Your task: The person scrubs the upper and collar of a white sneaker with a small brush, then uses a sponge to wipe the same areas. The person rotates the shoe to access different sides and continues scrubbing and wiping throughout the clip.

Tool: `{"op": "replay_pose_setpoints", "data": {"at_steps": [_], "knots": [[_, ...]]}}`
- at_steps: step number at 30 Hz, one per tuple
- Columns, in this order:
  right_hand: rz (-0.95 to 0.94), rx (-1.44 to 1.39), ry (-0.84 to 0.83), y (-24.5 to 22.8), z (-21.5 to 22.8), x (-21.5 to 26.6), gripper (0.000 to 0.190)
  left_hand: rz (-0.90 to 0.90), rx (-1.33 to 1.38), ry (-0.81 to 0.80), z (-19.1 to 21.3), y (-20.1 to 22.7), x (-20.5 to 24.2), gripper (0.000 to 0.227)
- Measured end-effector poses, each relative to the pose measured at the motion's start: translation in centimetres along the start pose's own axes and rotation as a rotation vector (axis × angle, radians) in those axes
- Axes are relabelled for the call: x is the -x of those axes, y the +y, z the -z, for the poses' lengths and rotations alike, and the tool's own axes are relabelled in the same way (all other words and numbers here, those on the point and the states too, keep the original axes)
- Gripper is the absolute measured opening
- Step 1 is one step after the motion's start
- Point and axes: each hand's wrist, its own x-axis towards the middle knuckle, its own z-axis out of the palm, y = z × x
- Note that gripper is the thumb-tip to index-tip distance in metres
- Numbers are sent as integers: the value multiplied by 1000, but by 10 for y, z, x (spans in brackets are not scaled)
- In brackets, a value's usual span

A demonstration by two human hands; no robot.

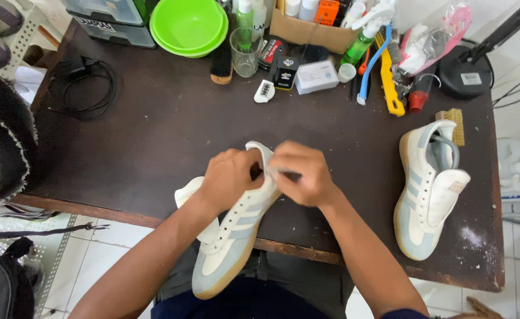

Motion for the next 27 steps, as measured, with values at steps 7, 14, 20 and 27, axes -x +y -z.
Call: {"op": "replay_pose_setpoints", "data": {"at_steps": [7, 14, 20, 27], "knots": [[-35, 258, 217, 17, 8, -3, 16, -115, -39, -54, -3, 15, 12, 29], [-249, 15, 408, -31, 17, 0, 15, -373, 19, -83, 70, 73, 24, 23], [-163, -94, 436, -84, 27, -19, 25, -493, 530, -196, 106, 81, 23, 26], [-80, 26, 196, -130, 61, -62, 21, -328, 1163, -271, 62, 42, 14, 66]]}}
